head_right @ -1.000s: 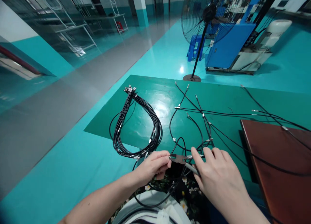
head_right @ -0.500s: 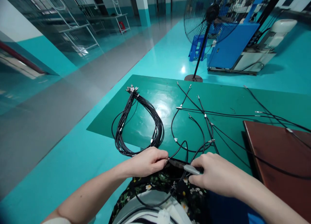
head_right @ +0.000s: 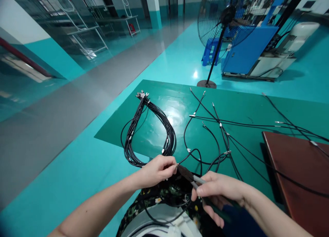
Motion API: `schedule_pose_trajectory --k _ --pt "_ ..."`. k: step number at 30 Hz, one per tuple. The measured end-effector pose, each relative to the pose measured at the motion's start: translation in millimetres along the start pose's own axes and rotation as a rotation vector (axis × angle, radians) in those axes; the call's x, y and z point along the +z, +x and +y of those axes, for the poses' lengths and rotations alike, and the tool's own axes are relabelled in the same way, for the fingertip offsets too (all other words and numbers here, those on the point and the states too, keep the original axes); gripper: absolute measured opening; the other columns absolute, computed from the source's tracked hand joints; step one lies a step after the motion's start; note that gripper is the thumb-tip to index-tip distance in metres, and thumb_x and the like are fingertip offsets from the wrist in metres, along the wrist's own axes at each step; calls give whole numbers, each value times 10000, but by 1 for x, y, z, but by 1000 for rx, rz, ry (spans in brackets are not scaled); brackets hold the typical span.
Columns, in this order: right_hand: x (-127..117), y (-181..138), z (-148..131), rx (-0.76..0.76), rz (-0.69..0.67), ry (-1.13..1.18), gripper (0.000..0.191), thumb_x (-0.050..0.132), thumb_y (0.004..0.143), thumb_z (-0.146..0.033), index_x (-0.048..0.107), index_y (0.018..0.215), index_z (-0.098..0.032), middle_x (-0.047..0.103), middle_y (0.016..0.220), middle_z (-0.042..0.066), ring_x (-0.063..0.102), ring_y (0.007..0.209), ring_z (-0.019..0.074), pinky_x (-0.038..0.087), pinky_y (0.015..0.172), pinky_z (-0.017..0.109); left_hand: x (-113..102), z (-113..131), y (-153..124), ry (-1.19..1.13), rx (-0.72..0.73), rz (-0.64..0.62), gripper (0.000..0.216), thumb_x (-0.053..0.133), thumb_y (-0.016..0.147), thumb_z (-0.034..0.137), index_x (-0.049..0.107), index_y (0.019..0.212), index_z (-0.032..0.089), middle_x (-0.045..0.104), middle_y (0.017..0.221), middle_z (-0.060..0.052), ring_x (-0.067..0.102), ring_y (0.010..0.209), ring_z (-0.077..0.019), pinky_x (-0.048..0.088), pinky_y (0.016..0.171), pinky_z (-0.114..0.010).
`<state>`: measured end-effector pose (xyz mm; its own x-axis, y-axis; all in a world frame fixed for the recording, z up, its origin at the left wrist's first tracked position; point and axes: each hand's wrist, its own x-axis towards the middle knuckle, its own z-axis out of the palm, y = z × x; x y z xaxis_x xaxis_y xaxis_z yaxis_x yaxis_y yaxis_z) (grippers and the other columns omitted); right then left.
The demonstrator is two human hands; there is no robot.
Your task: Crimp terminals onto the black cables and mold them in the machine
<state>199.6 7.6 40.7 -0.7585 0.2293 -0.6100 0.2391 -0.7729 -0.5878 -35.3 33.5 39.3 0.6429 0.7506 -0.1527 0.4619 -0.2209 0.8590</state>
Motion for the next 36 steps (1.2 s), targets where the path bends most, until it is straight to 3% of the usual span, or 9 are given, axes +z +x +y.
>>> schedule_pose_trajectory --k 3,7,12,15,17,19,21,24,36 --pt "11 9 11 -104 18 44 377 504 752 -451 536 933 -122 600 528 34 583 439 139 333 366 157 6 -1 1 -19 -19 101 183 384 802 196 491 657 168 421 543 44 374 510 -83 263 510 -196" --pt "38 15 21 -185 108 147 425 476 739 -536 484 918 -150 558 499 9 540 383 148 352 369 203 12 -5 7 254 81 249 221 382 825 214 458 621 176 443 576 15 395 543 -109 263 537 -226" --pt "51 -16 8 -448 378 141 433 370 772 -585 463 941 -197 512 572 3 526 449 153 400 440 275 8 -9 6 337 -9 229 212 417 782 179 447 572 173 408 545 6 375 510 -115 257 520 -235" --pt "29 -32 -8 -482 871 -302 422 356 800 -561 502 987 -212 527 638 21 543 540 186 417 504 318 4 2 -1 -51 -12 188 227 391 821 241 520 649 169 403 530 29 393 482 -95 284 495 -210" --pt "15 -33 -16 -377 1266 -889 367 451 777 -479 557 987 -197 547 726 54 545 666 223 410 573 339 2 9 -4 -329 -38 156 228 385 833 291 556 751 163 421 527 39 426 454 -86 309 468 -193" --pt "10 -30 -19 -307 1488 -1465 345 500 754 -381 580 1027 -185 547 803 80 521 751 253 387 618 356 3 13 -4 -513 -73 157 241 402 827 331 559 789 152 419 503 48 438 421 -83 322 444 -186" --pt "16 -27 -19 -320 1525 -1824 383 497 757 -320 554 1113 -189 545 850 91 501 779 260 371 637 365 7 13 -2 -621 -97 184 239 430 813 342 559 777 144 405 471 56 438 403 -81 328 432 -182" --pt "34 -30 -18 -374 1426 -2043 437 527 737 -305 527 1163 -212 554 875 87 491 776 254 364 649 367 14 12 3 -742 -95 212 224 461 797 336 559 768 136 417 473 53 440 404 -78 346 430 -182" --pt "54 -50 -15 -186 1455 -2155 425 569 681 -295 595 1096 -207 576 846 95 475 712 263 321 587 380 41 18 19 -754 -41 161 151 463 785 264 557 789 145 469 511 35 445 430 -86 380 443 -201"
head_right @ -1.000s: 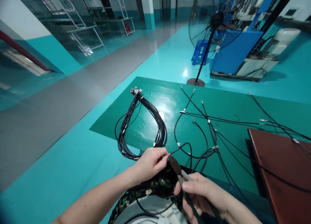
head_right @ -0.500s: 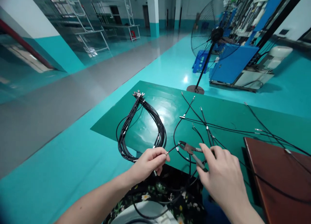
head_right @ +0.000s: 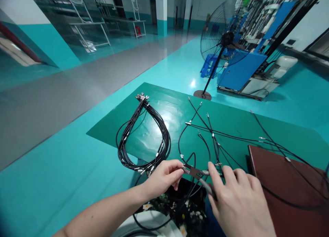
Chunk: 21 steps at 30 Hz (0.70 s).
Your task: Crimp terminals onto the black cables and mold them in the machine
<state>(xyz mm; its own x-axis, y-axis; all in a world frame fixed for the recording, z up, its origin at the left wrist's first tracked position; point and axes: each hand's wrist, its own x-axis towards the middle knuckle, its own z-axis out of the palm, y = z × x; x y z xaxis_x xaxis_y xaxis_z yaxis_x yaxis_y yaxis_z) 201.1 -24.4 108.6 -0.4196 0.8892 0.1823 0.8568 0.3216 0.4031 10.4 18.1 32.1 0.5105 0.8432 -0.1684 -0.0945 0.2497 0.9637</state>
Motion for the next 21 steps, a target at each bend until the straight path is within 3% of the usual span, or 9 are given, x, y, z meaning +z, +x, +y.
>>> schedule_pose_trajectory --k 8,21 --pt "1 -7 -1 0 -82 -58 400 500 748 -297 574 1135 -234 560 786 78 468 678 250 299 579 374 6 -8 4 109 16 33 142 429 787 249 538 757 163 471 542 29 470 447 -97 380 433 -199" --pt "12 1 1 7 -106 -27 528 679 601 -343 597 1116 -259 591 779 45 472 665 226 315 578 347 5 -13 8 40 -85 7 109 437 747 236 491 689 162 474 512 42 451 388 -82 369 379 -184"
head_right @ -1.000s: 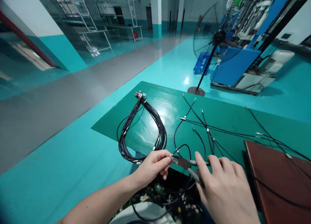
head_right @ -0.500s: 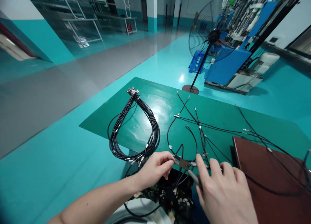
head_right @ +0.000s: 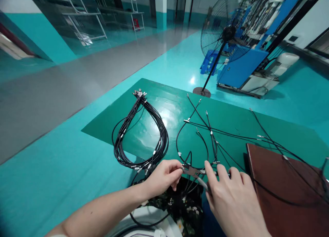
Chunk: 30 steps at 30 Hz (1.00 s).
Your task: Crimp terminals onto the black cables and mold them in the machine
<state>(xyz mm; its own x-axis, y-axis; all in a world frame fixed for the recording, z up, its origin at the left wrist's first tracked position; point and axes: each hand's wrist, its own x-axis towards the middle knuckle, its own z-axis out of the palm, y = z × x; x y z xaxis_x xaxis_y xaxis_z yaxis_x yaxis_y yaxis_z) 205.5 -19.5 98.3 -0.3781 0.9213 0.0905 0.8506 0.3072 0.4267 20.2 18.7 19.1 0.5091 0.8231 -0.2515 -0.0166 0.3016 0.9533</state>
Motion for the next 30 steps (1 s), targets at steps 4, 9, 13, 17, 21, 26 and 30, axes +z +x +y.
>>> schedule_pose_trajectory --k 4,9,13,17,21,26,30 --pt "0 -1 -6 16 -15 -10 467 674 631 -318 616 1088 -236 570 705 30 459 616 207 295 559 337 0 -2 -1 -22 -1 11 122 429 749 238 501 690 159 474 506 41 450 384 -82 364 372 -183" --pt "-3 0 -6 12 -4 -35 461 657 650 -303 605 1104 -248 582 748 40 474 656 229 299 579 349 0 -4 -3 -6 -17 28 112 427 741 226 499 684 161 476 500 39 454 385 -85 372 376 -187" --pt "2 2 -3 -34 -24 -13 486 665 640 -312 594 1119 -261 585 742 34 486 656 227 315 585 350 -2 -1 -6 2 -37 28 118 439 737 233 507 681 156 481 501 33 459 386 -88 369 372 -187" --pt "11 2 -4 -71 -19 -11 451 653 654 -281 606 1100 -233 595 723 33 501 602 206 325 550 331 -4 2 -7 -16 -43 39 138 442 741 246 489 646 157 473 485 37 449 366 -85 355 362 -184" --pt "18 0 -6 -67 -39 23 418 623 670 -257 609 1086 -213 625 752 44 545 589 212 349 534 317 -7 1 -8 42 -7 74 155 432 751 241 490 632 160 472 492 34 458 386 -89 355 377 -183" --pt "11 10 -5 31 -457 376 275 490 769 -272 608 1017 -258 653 758 24 597 607 204 308 487 268 -12 -3 -10 199 73 104 167 429 766 222 539 659 156 474 501 29 469 437 -88 357 426 -178" --pt "2 23 -4 23 -656 688 209 414 794 -251 563 649 -250 600 602 -29 550 577 156 274 492 247 -15 -2 -12 217 82 88 165 449 756 219 545 639 152 484 513 24 466 454 -84 361 444 -176"
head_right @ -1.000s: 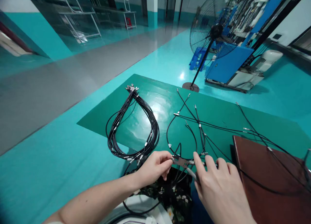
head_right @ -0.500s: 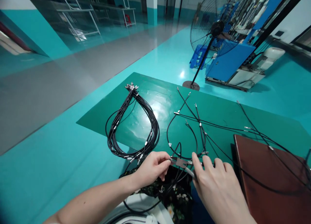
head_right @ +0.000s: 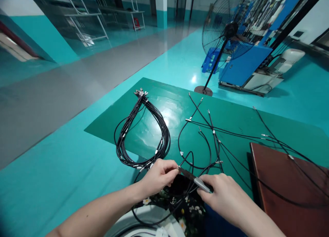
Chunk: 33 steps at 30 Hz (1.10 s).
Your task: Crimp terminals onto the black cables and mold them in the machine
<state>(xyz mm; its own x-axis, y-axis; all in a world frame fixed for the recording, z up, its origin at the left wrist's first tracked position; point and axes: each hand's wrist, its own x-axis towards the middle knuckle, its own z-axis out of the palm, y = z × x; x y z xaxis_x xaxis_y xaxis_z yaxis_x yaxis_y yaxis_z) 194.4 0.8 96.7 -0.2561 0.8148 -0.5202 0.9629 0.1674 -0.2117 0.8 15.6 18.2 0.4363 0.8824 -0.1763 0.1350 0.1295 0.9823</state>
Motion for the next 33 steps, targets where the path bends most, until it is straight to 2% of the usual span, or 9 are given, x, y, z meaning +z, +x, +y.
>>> schedule_pose_trajectory --k 4,8,11,14,16,20,24,28,33 --pt "1 4 7 -5 48 62 159 444 777 -290 590 715 -275 617 655 -33 564 622 168 315 532 255 -4 7 1 -153 -102 -45 179 473 751 291 551 685 144 480 500 27 447 417 -89 372 413 -190" --pt "8 6 17 31 345 71 258 493 734 -340 597 963 -282 638 882 24 593 755 215 400 609 289 -9 12 0 -222 -132 -73 192 469 755 315 548 733 142 441 484 44 429 398 -87 360 404 -193" --pt "10 15 5 -37 493 235 190 466 735 -300 571 875 -226 600 828 30 570 700 177 426 603 270 -15 14 -4 -11 -37 -5 200 409 811 301 531 737 160 424 514 46 431 446 -84 340 450 -190" --pt "17 34 -20 -195 585 427 160 435 723 -226 541 840 -205 581 935 50 557 836 175 434 704 265 -23 13 -11 290 79 65 232 353 849 252 482 673 174 399 532 43 409 489 -85 307 497 -204" --pt "24 49 -35 -251 571 478 149 428 706 -192 521 822 -201 585 903 44 549 835 175 421 706 264 -29 9 -16 454 120 90 251 333 861 233 459 651 177 419 549 31 408 515 -97 293 523 -224" --pt "31 68 -52 -189 438 380 63 417 711 -160 443 734 -213 526 636 -19 486 590 146 334 546 241 -38 -8 -22 675 151 124 260 308 879 227 499 709 179 518 632 -18 464 586 -136 304 573 -255" --pt "19 66 -57 -187 363 252 93 431 694 -123 441 725 -211 551 671 -12 484 590 140 273 533 237 -42 -20 -24 686 217 206 192 340 846 172 531 852 165 566 777 -59 505 715 -165 350 663 -262" --pt "4 65 -59 -188 304 206 100 445 687 -123 461 736 -208 530 633 -22 472 583 134 245 531 237 -42 -18 -21 490 218 162 171 372 794 142 540 771 167 543 739 -28 480 687 -139 354 656 -250" --pt "2 78 -52 -227 218 337 47 448 676 -157 440 661 -200 462 587 -41 433 567 116 257 518 228 -36 -17 -14 -166 -89 49 144 433 739 242 495 639 158 394 501 50 321 423 -61 251 428 -195"
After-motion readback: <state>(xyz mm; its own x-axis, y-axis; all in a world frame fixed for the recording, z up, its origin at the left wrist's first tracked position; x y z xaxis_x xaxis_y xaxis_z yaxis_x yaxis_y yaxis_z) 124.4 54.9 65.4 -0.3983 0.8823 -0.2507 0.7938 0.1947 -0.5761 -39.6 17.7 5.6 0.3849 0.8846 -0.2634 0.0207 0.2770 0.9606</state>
